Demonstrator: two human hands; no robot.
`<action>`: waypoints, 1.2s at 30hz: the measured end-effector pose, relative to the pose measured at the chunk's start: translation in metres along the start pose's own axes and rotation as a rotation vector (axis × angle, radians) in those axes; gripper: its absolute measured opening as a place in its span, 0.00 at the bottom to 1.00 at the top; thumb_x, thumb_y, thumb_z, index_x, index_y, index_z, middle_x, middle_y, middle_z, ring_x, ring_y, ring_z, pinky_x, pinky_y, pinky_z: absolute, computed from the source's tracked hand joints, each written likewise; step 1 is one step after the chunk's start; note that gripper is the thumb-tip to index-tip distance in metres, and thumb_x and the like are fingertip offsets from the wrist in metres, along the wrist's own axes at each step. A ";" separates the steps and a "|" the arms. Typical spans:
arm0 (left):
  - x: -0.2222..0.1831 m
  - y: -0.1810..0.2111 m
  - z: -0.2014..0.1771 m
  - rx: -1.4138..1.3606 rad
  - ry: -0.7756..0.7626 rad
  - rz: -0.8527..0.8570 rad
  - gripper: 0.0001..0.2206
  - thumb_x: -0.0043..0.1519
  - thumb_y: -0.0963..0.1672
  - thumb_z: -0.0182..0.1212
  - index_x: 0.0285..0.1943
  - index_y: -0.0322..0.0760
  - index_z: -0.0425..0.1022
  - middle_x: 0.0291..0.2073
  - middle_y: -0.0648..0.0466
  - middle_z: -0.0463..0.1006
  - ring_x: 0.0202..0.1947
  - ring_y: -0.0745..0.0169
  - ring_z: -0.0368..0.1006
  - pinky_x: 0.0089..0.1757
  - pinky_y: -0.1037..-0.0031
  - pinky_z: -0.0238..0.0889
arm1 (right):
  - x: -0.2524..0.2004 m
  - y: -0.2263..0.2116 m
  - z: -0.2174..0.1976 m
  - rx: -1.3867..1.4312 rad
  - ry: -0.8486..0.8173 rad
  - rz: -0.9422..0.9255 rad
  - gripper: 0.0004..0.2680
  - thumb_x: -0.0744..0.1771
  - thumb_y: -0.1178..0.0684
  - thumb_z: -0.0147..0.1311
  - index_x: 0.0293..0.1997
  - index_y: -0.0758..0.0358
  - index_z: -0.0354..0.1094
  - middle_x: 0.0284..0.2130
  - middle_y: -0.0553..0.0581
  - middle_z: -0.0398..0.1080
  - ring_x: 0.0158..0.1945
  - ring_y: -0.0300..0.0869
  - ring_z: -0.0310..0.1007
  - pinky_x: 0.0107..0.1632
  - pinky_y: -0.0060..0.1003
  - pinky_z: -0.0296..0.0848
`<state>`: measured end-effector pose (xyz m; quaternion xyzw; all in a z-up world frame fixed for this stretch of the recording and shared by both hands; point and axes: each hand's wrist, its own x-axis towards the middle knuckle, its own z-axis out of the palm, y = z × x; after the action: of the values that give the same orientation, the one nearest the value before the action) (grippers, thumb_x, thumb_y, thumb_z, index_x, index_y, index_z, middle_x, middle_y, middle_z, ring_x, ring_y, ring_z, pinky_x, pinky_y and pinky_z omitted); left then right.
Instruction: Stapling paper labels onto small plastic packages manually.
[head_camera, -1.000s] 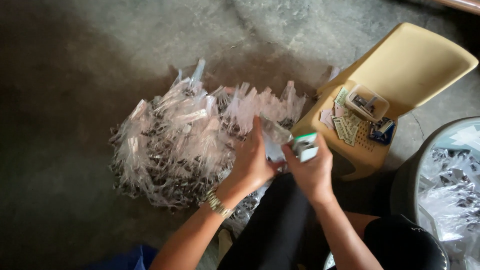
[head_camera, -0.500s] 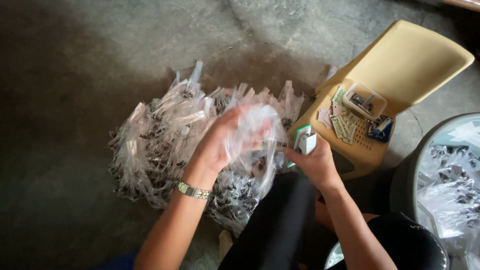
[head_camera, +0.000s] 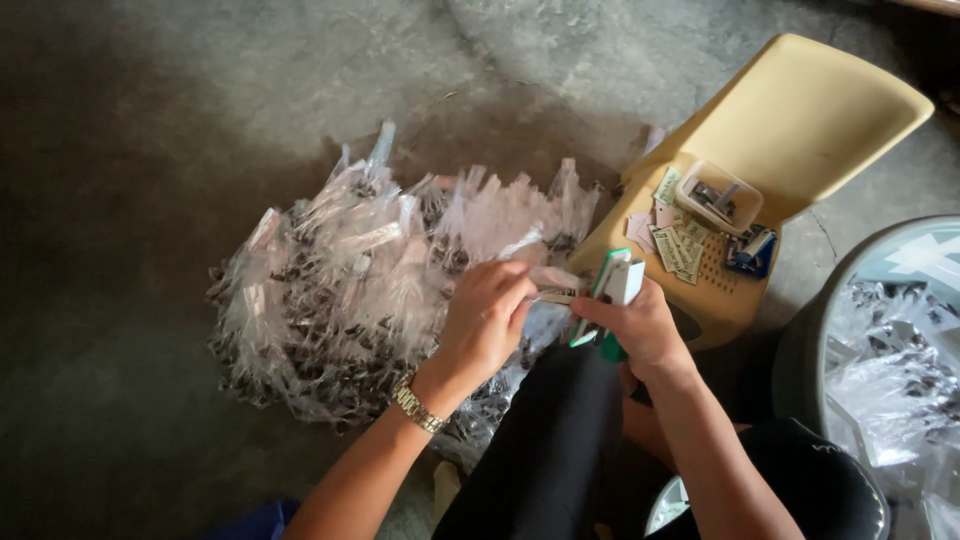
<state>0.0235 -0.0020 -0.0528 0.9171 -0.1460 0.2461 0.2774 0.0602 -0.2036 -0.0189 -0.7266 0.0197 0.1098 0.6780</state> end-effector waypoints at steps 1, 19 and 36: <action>-0.002 -0.004 0.004 -0.004 -0.003 0.000 0.08 0.56 0.42 0.68 0.40 0.47 0.75 0.45 0.57 0.76 0.52 0.53 0.73 0.51 0.63 0.64 | 0.001 0.004 -0.003 -0.001 0.003 0.004 0.11 0.53 0.62 0.75 0.28 0.65 0.72 0.21 0.54 0.71 0.26 0.37 0.70 0.34 0.31 0.68; 0.012 0.013 -0.018 -0.446 -0.244 -0.297 0.22 0.55 0.45 0.71 0.59 0.47 0.75 0.35 0.43 0.85 0.41 0.41 0.82 0.40 0.59 0.75 | 0.011 0.012 -0.018 -0.369 -0.042 -0.121 0.14 0.60 0.50 0.72 0.38 0.67 0.70 0.25 0.60 0.69 0.33 0.48 0.71 0.37 0.43 0.67; 0.038 0.065 0.013 -0.757 -0.404 -0.375 0.19 0.50 0.50 0.76 0.43 0.32 0.81 0.30 0.39 0.83 0.37 0.39 0.82 0.37 0.56 0.71 | -0.020 -0.090 -0.070 -0.794 0.074 -0.397 0.12 0.58 0.53 0.67 0.39 0.57 0.69 0.24 0.62 0.72 0.30 0.57 0.75 0.34 0.50 0.70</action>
<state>0.0335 -0.0662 -0.0137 0.7915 -0.1085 -0.0621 0.5983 0.0661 -0.2681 0.0774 -0.9237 -0.1396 -0.0495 0.3534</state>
